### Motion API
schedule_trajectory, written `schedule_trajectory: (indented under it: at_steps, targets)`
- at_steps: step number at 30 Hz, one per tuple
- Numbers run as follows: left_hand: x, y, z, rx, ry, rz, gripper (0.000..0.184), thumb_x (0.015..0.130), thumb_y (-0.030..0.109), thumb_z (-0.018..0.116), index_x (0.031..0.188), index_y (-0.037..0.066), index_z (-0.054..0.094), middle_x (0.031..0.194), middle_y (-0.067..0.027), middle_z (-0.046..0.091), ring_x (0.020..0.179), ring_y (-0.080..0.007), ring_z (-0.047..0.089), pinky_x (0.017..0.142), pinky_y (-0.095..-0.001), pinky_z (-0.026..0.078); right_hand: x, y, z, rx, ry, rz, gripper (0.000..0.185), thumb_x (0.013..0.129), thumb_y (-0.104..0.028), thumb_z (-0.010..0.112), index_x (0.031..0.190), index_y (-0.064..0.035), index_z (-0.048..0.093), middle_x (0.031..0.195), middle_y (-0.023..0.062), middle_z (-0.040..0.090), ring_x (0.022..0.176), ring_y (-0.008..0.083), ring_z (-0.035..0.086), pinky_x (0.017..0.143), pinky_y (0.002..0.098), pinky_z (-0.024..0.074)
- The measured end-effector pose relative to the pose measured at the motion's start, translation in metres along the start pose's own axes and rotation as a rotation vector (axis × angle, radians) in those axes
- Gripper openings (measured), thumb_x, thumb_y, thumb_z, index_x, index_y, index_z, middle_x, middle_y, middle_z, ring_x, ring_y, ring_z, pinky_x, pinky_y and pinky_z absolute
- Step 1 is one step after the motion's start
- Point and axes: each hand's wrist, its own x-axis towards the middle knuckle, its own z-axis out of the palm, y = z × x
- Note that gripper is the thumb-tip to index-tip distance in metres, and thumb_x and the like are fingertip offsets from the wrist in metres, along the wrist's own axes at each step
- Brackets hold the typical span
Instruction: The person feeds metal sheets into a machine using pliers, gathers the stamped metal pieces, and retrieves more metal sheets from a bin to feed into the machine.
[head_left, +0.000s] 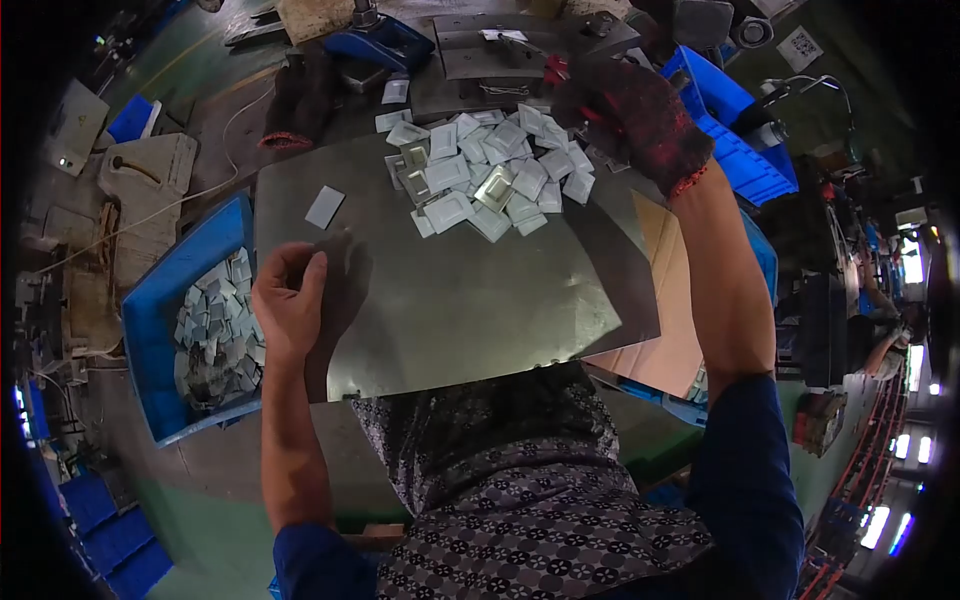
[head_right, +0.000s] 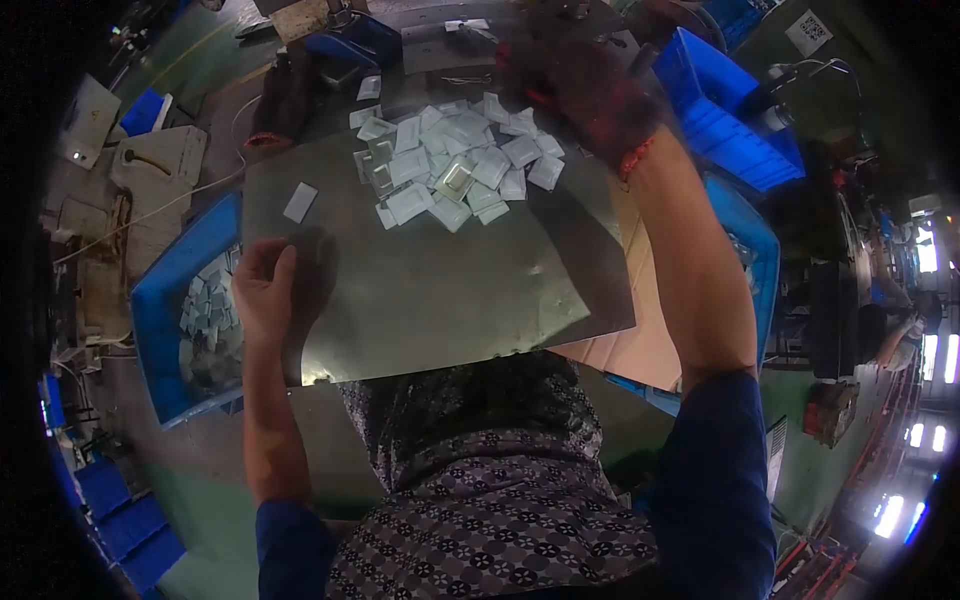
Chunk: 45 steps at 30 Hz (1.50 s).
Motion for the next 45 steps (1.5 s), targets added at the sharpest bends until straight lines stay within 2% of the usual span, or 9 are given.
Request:
schedule_trajectory:
  at_steps: [3,6,9,12,17,20,29,31,45]
  targets:
    - [0.001,-0.004,-0.001,-0.006,-0.008,-0.007,0.017,0.087,0.009,0.068,0.099,-0.002,0.063,0.085,-0.0032,0.066,0.079,-0.0072,0.058,0.072,-0.0224,0.047,-0.002,-0.002,-0.006,-0.012,-0.102,0.101,0.02,0.086,-0.014,0.065,0.105,-0.0057,0.065,0.095,0.0098,0.067,0.09,0.024,0.066,0.077,0.0355,0.0523]
    - [-0.001,-0.001,-0.001,-0.006,0.004,0.002,0.016,0.088,0.008,0.067,0.099,-0.002,0.063,0.085,-0.003,0.065,0.079,-0.0072,0.058,0.071,-0.0225,0.047,-0.01,-0.025,-0.015,0.738,-0.256,0.71,0.021,0.089,-0.012,0.062,0.109,-0.0044,0.064,0.098,0.0113,0.066,0.094,0.0225,0.066,0.078,0.0344,0.052]
    - [-0.001,0.001,0.001,-0.027,0.037,0.005,0.017,0.087,0.009,0.068,0.1,-0.001,0.063,0.083,-0.0033,0.065,0.076,-0.0056,0.057,0.07,-0.0215,0.046,-0.027,-0.052,-0.023,0.468,0.07,0.169,0.025,0.083,0.001,0.063,0.107,-0.0062,0.067,0.102,0.0089,0.066,0.094,0.0214,0.065,0.081,0.0312,0.0521]
    - [0.005,0.025,0.004,0.271,0.047,-0.04,0.023,0.083,0.013,0.07,0.103,0.002,0.063,0.089,-0.0078,0.066,0.081,-0.0125,0.061,0.075,-0.0263,0.048,-0.057,-0.074,-0.013,0.616,-0.002,0.263,0.024,0.082,0.002,0.063,0.105,-0.0048,0.067,0.105,0.0125,0.065,0.097,0.0242,0.065,0.084,0.0319,0.0515]
    - [0.044,0.015,0.008,0.768,0.067,0.403,0.037,0.075,0.021,0.069,0.109,0.006,0.063,0.107,-0.0147,0.063,0.102,-0.034,0.057,0.089,-0.0403,0.046,-0.054,-0.106,-0.001,1.195,-0.08,0.693,0.019,0.081,0.004,0.062,0.099,-0.0012,0.065,0.105,0.0151,0.065,0.092,0.0257,0.067,0.082,0.0337,0.0522]
    - [0.053,0.013,0.01,0.862,-0.069,0.288,0.037,0.076,0.021,0.069,0.109,0.007,0.063,0.106,-0.0147,0.063,0.1,-0.0324,0.058,0.088,-0.0404,0.046,-0.045,-0.107,0.0,0.8,-0.115,0.266,0.017,0.081,0.002,0.063,0.097,-0.001,0.065,0.103,0.0136,0.066,0.092,0.024,0.066,0.082,0.0333,0.0528]
    - [0.045,0.02,0.0,0.133,-0.217,-0.147,0.024,0.079,0.013,0.072,0.1,0.004,0.063,0.083,-0.0061,0.065,0.072,-0.0167,0.063,0.063,-0.0314,0.05,-0.053,-0.133,0.019,0.913,0.014,0.117,0.022,0.09,-0.005,0.057,0.108,0.0064,0.06,0.107,0.0145,0.066,0.098,0.0215,0.063,0.091,0.0309,0.0484]
    - [0.037,0.021,-0.001,-0.435,-0.19,-0.421,0.013,0.085,0.009,0.069,0.094,0.003,0.062,0.083,-0.0031,0.064,0.071,-0.0092,0.061,0.06,-0.0259,0.05,-0.047,-0.142,0.019,2.125,-0.276,0.878,0.035,0.092,-0.009,0.057,0.122,0.0098,0.054,0.11,0.0142,0.065,0.097,0.0189,0.062,0.091,0.03,0.0474]
    - [0.017,0.013,0.01,-0.503,0.004,-0.224,0.018,0.091,0.013,0.064,0.103,0.001,0.059,0.085,-0.0004,0.06,0.069,-0.0081,0.056,0.062,-0.0231,0.048,-0.022,-0.16,-0.019,1.711,-0.379,1.113,0.029,0.092,-0.024,0.061,0.11,-0.0009,0.065,0.083,0.0016,0.064,0.071,0.0069,0.057,0.056,0.0218,0.0416]
